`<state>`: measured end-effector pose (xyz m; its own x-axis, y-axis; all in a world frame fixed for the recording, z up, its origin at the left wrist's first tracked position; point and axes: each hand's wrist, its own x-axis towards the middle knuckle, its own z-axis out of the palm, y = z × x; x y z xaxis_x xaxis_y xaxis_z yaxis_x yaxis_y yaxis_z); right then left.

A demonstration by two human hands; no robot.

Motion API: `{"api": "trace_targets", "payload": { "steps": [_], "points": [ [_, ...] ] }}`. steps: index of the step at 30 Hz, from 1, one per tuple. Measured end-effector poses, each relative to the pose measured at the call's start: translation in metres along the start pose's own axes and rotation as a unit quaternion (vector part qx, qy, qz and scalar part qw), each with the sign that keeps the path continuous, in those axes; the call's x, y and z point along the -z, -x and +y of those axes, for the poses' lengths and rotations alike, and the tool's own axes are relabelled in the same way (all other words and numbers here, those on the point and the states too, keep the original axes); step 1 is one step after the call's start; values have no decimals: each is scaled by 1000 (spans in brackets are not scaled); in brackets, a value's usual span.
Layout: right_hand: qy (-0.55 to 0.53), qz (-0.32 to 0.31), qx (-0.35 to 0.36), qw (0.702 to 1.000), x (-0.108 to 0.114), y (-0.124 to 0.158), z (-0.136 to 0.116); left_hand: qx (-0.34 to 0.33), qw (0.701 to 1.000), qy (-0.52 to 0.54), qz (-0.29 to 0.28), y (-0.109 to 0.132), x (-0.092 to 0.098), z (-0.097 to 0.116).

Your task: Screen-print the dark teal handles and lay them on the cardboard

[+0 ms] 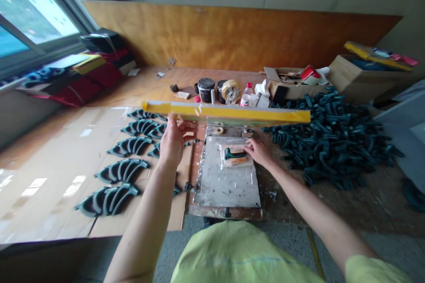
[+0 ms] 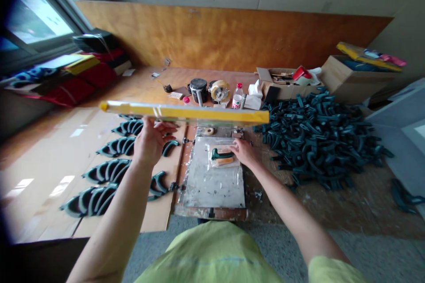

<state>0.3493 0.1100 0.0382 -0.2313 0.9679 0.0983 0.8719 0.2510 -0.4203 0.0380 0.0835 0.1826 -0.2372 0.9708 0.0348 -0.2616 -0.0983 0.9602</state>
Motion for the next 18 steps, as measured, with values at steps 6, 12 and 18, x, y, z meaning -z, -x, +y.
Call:
{"api": "trace_targets", "payload": {
  "steps": [6,12,18],
  "points": [
    [46,-15,72,996,-20,23,-44,85,995,31,35,29,-9,-37],
    [-5,-17,238,971,-26,63,-105,387,921,38,-18,122,0,-124],
    [74,-82,96,989,5,108,10,325,913,18,248,151,98,-142]
  ]
}}
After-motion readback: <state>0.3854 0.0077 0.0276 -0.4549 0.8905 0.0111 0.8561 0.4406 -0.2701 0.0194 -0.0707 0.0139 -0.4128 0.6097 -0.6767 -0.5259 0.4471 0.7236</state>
